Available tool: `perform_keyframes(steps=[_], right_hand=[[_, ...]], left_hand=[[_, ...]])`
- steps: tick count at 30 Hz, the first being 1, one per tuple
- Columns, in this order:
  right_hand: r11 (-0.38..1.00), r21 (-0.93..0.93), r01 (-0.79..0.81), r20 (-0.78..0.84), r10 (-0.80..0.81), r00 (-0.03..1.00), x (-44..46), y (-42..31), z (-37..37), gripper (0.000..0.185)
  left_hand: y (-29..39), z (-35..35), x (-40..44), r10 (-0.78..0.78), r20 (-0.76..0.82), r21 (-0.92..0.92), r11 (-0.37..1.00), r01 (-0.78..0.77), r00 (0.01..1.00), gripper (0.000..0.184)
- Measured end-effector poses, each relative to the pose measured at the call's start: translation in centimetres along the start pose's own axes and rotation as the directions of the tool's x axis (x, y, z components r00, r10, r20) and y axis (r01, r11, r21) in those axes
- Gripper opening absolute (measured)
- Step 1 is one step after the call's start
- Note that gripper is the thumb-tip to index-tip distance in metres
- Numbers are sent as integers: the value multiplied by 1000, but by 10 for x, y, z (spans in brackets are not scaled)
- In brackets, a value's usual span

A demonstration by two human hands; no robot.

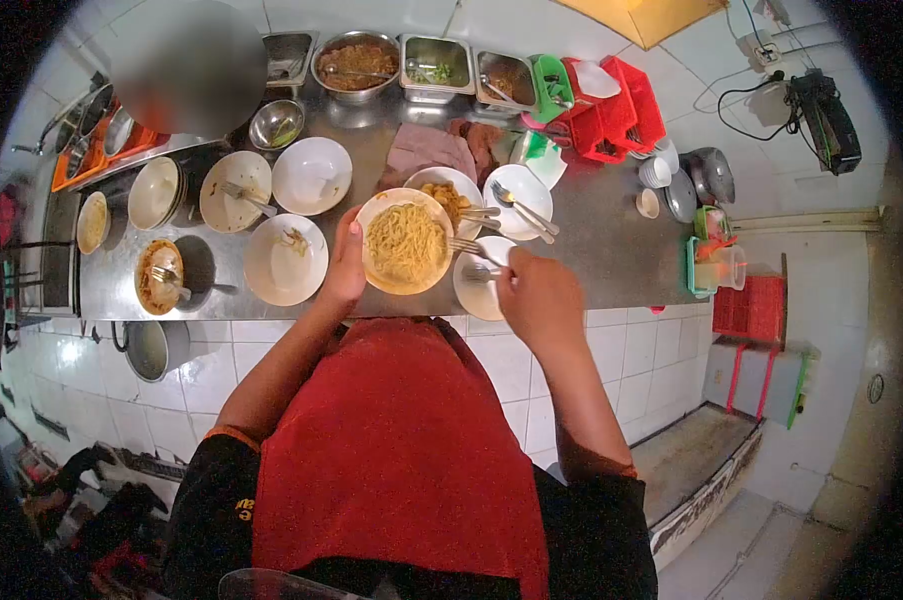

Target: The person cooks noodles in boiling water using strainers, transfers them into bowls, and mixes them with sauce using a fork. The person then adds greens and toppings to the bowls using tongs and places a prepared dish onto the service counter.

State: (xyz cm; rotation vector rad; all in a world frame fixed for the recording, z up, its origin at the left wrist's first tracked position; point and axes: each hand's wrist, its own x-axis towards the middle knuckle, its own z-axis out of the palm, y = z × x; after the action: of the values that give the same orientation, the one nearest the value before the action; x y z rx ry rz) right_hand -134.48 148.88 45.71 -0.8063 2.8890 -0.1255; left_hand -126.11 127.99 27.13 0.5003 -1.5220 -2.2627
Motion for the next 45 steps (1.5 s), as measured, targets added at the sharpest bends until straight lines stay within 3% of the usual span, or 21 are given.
perform_keyframes(steps=[4,7,10,11,14,17,19,20,21,23,25,27,29,32,34,36,39,41,42,43,45], right_hand=[[1000,-15,10,43,-9,999,14,-13,16,15],[846,531,-45,244,-102,964,43,4,77,18],[760,620,-195,310,-9,951,30,15,61,21],[753,622,-214,317,8,948,20,8,50,21],[987,58,-150,42,148,988,-5,-10,13,18],[952,27,-304,18,304,952,-9,-21,-9,15],[966,49,-255,51,253,966,0,-16,21,16],[975,74,-209,86,203,975,4,-14,40,17],[924,335,-186,187,128,974,11,-13,52,17],[785,580,-218,254,80,964,21,2,63,17],[799,551,-242,246,121,962,14,15,48,17],[804,523,-283,248,174,953,-3,10,26,17],[959,145,-242,16,243,970,-17,3,3,17],[955,49,-293,-2,294,956,-18,6,-6,17],[960,169,-223,89,210,974,-6,19,32,16],[914,369,-166,189,101,977,-2,26,44,16],[957,185,-221,118,202,972,-20,29,18,16],[947,147,-285,110,271,956,-29,35,5,16],[936,100,-338,96,329,939,-31,39,2,16],[933,102,-345,98,335,937,-31,48,18,16],[942,293,-162,78,145,986,-29,67,66,16]], left_hand=[[3,8,0,-15,95,-35,999,18,995,57],[1,13,-1,-42,168,4,999,42,985,56],[-4,-4,3,-118,74,83,990,111,990,57],[-9,-15,9,-100,102,51,994,96,990,57],[-6,-23,13,-137,105,29,990,135,985,56],[-8,-15,14,-167,90,22,986,165,982,55],[-22,-7,16,-220,219,-38,972,234,951,54],[-18,7,12,-201,186,104,977,184,962,54],[-21,14,11,-196,200,107,978,178,960,54],[-26,26,9,-196,244,-46,976,213,950,54],[-27,19,11,-248,240,-144,947,287,939,55],[-32,2,14,-247,135,45,969,243,960,56],[-23,4,16,-207,132,88,977,196,969,57],[-22,21,14,-229,155,254,949,185,961,58],[-43,42,9,-301,249,68,954,293,921,57],[-43,56,5,-277,270,58,961,271,922,57],[-62,42,13,-304,232,118,952,283,924,58],[-51,42,15,-349,228,-12,933,361,909,58],[-43,50,10,-278,303,-93,943,319,912,58],[-46,60,7,-283,307,-89,942,324,908,58],[-52,73,-1,-290,329,184,953,240,899,65]])
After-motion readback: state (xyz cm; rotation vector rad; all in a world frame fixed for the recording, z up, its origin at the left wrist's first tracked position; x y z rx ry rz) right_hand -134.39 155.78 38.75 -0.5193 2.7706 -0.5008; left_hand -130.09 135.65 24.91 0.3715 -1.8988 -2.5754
